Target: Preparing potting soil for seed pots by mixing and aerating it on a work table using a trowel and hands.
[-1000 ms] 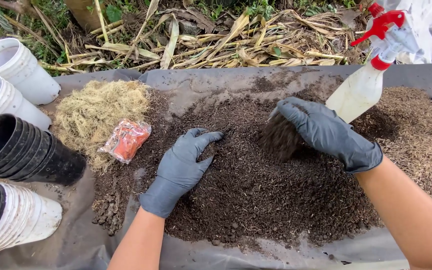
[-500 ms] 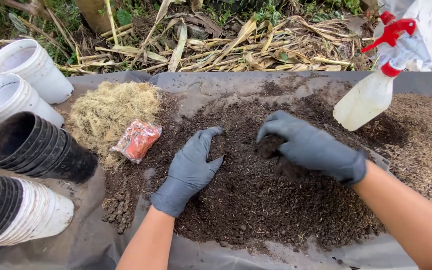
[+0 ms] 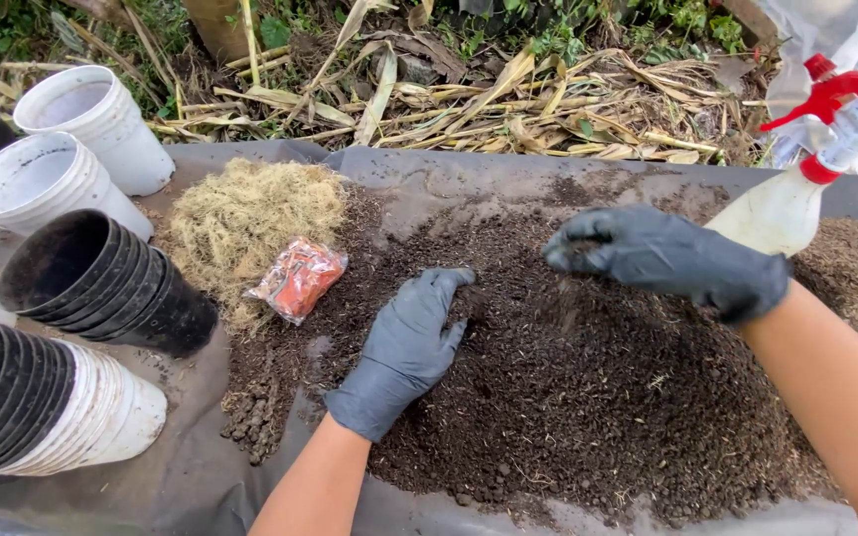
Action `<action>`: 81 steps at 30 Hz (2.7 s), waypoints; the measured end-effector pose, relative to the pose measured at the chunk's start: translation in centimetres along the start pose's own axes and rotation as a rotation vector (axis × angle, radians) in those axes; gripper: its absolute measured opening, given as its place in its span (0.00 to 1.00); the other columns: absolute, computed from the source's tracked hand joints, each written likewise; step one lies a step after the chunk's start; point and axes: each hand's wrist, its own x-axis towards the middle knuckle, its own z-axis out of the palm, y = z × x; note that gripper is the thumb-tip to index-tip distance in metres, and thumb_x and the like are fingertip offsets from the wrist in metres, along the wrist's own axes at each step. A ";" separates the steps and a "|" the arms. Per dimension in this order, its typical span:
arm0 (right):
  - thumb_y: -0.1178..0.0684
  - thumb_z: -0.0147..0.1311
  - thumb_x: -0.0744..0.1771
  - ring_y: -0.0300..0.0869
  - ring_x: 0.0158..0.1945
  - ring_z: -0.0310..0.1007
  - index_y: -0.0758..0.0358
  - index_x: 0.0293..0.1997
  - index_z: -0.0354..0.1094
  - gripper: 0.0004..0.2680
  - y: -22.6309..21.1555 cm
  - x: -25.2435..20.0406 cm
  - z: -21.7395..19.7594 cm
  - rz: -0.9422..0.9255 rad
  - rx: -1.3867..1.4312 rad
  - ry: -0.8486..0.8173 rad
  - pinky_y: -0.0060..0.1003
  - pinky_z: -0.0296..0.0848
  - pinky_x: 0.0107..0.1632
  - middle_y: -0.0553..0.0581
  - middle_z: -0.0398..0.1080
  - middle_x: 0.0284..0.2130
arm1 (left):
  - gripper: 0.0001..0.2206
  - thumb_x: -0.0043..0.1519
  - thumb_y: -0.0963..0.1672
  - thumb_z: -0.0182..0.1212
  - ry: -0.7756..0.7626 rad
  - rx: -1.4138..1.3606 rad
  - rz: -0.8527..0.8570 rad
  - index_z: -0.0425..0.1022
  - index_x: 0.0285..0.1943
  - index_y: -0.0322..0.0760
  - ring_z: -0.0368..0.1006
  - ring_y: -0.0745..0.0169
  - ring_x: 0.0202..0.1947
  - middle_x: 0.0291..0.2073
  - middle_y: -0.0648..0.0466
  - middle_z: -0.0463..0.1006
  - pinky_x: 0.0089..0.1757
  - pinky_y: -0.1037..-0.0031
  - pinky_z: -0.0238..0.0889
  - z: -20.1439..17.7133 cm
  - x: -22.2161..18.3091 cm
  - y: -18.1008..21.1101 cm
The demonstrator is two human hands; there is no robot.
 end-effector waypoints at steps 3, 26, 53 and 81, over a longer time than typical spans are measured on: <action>0.50 0.41 0.73 0.47 0.33 0.70 0.59 0.68 0.63 0.15 -2.0 4.5 -0.3 0.193 0.147 -0.039 0.42 0.74 0.37 0.67 0.73 0.45 | 0.22 0.57 0.46 0.61 0.005 0.024 -0.021 0.67 0.63 0.53 0.74 0.40 0.50 0.52 0.52 0.74 0.47 0.52 0.72 0.1 -0.1 -0.4; 0.56 0.61 0.64 0.60 0.57 0.75 0.46 0.57 0.78 0.15 -3.0 0.2 -1.1 0.045 0.251 0.079 0.55 0.71 0.61 0.55 0.79 0.51 | 0.20 0.61 0.42 0.58 0.125 -0.220 -0.312 0.72 0.64 0.44 0.71 0.33 0.59 0.54 0.40 0.77 0.56 0.48 0.65 -0.7 0.3 -0.4; 0.43 0.50 0.69 0.41 0.46 0.75 0.43 0.54 0.76 0.11 4.5 -11.1 0.2 0.455 -0.012 0.292 0.37 0.77 0.52 0.48 0.77 0.44 | 0.16 0.66 0.55 0.51 0.259 0.023 -0.155 0.80 0.55 0.56 0.73 0.48 0.50 0.48 0.55 0.82 0.51 0.54 0.62 -1.7 0.0 0.8; 0.32 0.25 0.79 0.35 0.17 0.53 0.51 0.29 0.59 0.24 10.4 -16.2 12.3 0.816 -0.648 0.746 0.30 0.54 0.22 0.43 0.57 0.17 | 0.34 0.61 0.63 0.37 -0.050 0.077 -0.276 0.62 0.75 0.58 0.56 0.36 0.65 0.68 0.48 0.64 0.58 0.39 0.52 -1.3 0.2 2.1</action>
